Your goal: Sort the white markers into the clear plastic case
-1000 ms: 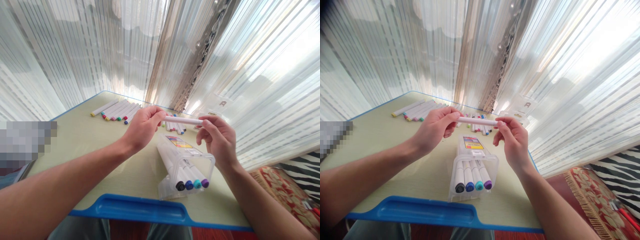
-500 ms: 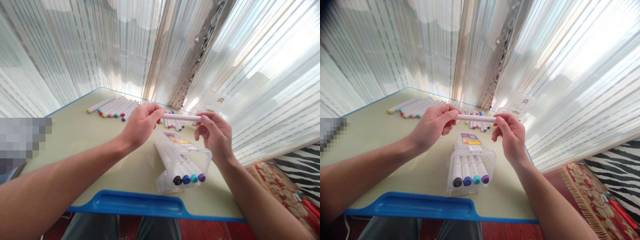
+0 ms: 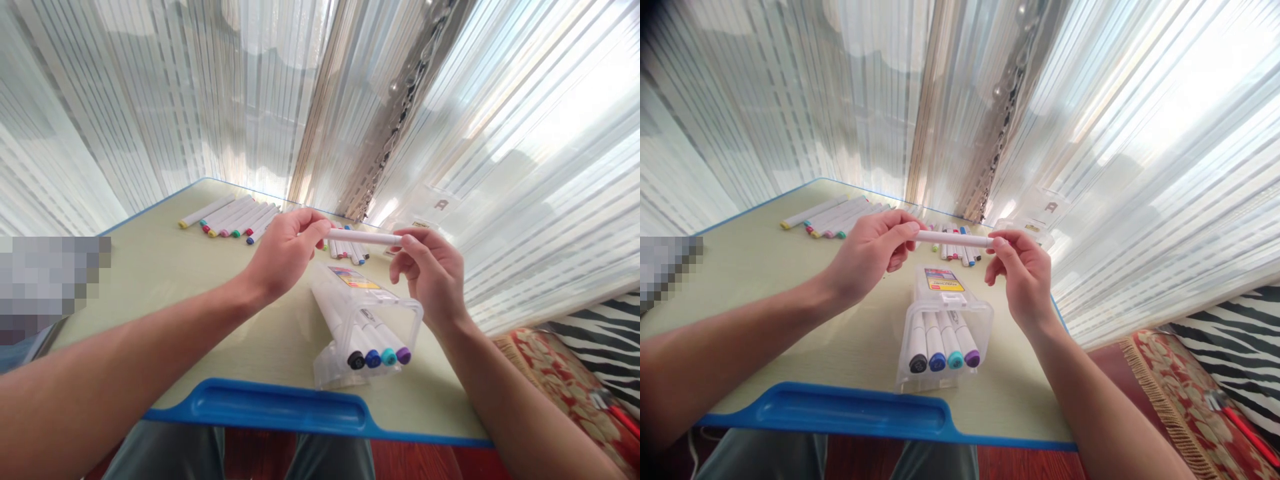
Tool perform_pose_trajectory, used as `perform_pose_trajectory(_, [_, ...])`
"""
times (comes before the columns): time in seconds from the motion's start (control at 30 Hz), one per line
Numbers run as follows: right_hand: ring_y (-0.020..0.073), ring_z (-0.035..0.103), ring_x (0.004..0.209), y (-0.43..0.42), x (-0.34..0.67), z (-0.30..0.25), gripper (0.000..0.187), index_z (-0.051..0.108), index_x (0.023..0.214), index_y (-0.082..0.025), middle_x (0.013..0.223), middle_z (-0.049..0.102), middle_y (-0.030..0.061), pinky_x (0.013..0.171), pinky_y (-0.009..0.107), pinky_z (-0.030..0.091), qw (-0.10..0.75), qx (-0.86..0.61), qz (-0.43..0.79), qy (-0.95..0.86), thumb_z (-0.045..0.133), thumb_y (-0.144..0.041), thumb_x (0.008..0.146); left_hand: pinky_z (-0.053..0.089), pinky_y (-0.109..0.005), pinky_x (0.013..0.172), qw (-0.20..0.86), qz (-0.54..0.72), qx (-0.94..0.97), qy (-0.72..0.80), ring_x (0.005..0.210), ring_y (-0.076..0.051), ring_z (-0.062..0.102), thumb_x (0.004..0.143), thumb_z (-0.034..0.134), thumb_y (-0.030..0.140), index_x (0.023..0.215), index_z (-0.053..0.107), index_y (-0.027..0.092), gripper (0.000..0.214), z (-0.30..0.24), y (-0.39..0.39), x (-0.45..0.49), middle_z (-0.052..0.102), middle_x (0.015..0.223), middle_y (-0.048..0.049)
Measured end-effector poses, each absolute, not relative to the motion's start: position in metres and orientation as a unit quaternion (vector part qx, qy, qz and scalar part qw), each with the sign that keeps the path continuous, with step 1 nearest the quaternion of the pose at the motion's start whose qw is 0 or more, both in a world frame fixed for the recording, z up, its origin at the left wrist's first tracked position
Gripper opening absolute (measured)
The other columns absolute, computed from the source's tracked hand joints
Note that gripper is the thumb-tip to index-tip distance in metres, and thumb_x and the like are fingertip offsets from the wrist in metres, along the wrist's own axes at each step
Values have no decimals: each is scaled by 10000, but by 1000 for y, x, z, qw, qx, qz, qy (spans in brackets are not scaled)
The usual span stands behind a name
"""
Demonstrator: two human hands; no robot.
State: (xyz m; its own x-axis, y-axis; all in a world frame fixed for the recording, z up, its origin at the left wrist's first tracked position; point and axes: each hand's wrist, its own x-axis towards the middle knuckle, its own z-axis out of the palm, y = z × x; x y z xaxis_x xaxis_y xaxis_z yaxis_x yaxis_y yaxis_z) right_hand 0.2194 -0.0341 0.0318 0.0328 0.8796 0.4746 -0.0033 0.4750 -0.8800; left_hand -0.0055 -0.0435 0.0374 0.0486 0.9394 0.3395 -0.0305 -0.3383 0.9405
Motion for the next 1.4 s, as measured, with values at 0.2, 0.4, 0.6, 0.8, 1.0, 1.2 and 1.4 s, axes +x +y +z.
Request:
perform_pose_trajectory(0.2, [70,573,414,-35,220,33,79,757,895,-181,715,655,-9,359,206,449,618,-365,357,-598,707,-241,883,277,-233,400,424,573,586,386,457,-62,405,873,574,221,790,667,138,150,38,-43,-5,535,623,14])
perform_pose_trajectory(0.4, [72,578,414,-35,220,32,80,756,891,-175,712,656,-8,358,205,448,620,-362,354,-599,695,-226,889,280,-230,401,426,570,587,387,465,-65,409,872,583,224,807,690,133,155,37,-44,-5,526,613,17])
perform_pose_trajectory(0.6, [69,577,416,-35,220,33,82,750,894,-175,709,654,-11,364,202,450,615,-366,353,-602,693,-233,890,276,-228,400,429,574,583,384,464,-64,405,875,583,229,810,690,131,159,38,-44,-4,530,616,17])
perform_pose_trajectory(0.8, [69,573,416,-35,219,33,76,742,879,-177,708,654,-8,361,203,444,611,-368,348,-608,692,-234,887,277,-224,405,418,573,588,388,472,-65,410,876,574,225,795,689,134,168,38,-43,-5,522,612,16])
perform_pose_trajectory(1.0, [72,574,420,-36,221,34,77,747,864,-183,702,651,-9,363,205,443,609,-368,347,-611,690,-226,891,274,-227,411,422,568,592,385,466,-63,406,876,567,221,783,686,137,172,37,-43,-5,509,598,23])
perform_pose_trajectory(1.2, [77,575,419,-36,221,33,84,757,870,-180,705,659,-6,362,213,450,605,-371,347,-613,684,-215,892,281,-229,416,412,568,594,393,473,-69,409,872,568,227,778,680,139,171,37,-43,-5,505,586,25])
perform_pose_trajectory(1.4, [75,570,423,-37,220,33,80,748,872,-184,698,654,-10,362,209,447,602,-373,339,-619,691,-238,891,277,-235,417,410,570,597,387,477,-76,404,874,555,224,804,698,137,181,37,-42,-6,491,577,24])
